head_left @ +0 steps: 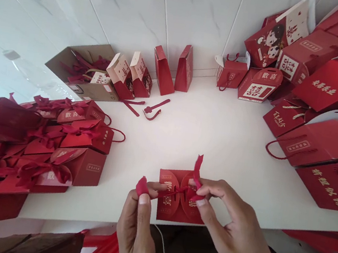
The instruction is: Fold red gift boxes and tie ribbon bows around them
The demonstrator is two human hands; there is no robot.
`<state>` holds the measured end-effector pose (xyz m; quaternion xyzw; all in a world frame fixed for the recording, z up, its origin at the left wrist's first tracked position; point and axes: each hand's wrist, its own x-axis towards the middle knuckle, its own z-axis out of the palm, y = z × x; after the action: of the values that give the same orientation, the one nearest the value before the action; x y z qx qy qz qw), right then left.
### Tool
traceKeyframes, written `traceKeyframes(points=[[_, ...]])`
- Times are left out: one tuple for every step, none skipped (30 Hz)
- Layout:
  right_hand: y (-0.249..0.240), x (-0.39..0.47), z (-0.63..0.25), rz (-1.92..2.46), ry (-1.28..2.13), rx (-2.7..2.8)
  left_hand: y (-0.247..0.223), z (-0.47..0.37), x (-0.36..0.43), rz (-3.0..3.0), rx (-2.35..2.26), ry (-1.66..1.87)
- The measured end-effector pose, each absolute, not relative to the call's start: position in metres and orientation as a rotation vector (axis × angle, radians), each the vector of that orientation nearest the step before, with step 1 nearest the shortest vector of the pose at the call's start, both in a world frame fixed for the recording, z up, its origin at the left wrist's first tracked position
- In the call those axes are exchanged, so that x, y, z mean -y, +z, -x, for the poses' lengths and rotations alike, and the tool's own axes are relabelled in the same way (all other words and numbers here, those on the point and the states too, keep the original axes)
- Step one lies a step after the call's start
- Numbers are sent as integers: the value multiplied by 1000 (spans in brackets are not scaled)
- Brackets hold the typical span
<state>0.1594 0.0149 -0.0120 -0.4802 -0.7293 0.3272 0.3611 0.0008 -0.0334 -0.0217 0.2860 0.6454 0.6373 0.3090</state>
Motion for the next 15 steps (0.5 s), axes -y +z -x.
traceKeyframes(points=[[-13, -13, -158, 1216, 827, 1900, -24, -1, 34, -731, -1679, 1699], [-15, -12, -157, 1211, 821, 1916, -27, -1, 35, -703, -1654, 1713], [-16, -11, -157, 1220, 827, 1923, -30, -1, 37, -667, -1632, 1719], [-18, -11, -156, 1237, 849, 1922, -32, 0, 38, -628, -1613, 1721], [-18, -11, -157, 1255, 887, 1911, -35, 1, 39, -591, -1590, 1721], [-18, -11, -157, 1277, 935, 1893, -36, 2, 40, -559, -1561, 1720], [-18, -11, -158, 1304, 989, 1862, -37, 3, 41, -538, -1531, 1717], [-17, -12, -158, 1330, 1040, 1822, -37, 4, 41, -528, -1509, 1718], [-15, -12, -159, 1355, 1084, 1778, -35, 5, 41, -535, -1497, 1721], [-13, -13, -160, 1376, 1122, 1732, -33, 5, 40, -555, -1501, 1723], [-11, -14, -160, 1387, 1149, 1691, -31, 5, 39, -587, -1509, 1719], [-9, -15, -161, 1386, 1171, 1653, -28, 4, 38, -625, -1524, 1721], [-7, -15, -161, 1371, 1195, 1617, -25, 3, 38, -663, -1535, 1719], [-5, -16, -162, 1349, 1230, 1580, -23, 1, 37, -693, -1539, 1717], [-4, -16, -161, 1322, 1275, 1535, -22, -1, 37, -707, -1536, 1716]])
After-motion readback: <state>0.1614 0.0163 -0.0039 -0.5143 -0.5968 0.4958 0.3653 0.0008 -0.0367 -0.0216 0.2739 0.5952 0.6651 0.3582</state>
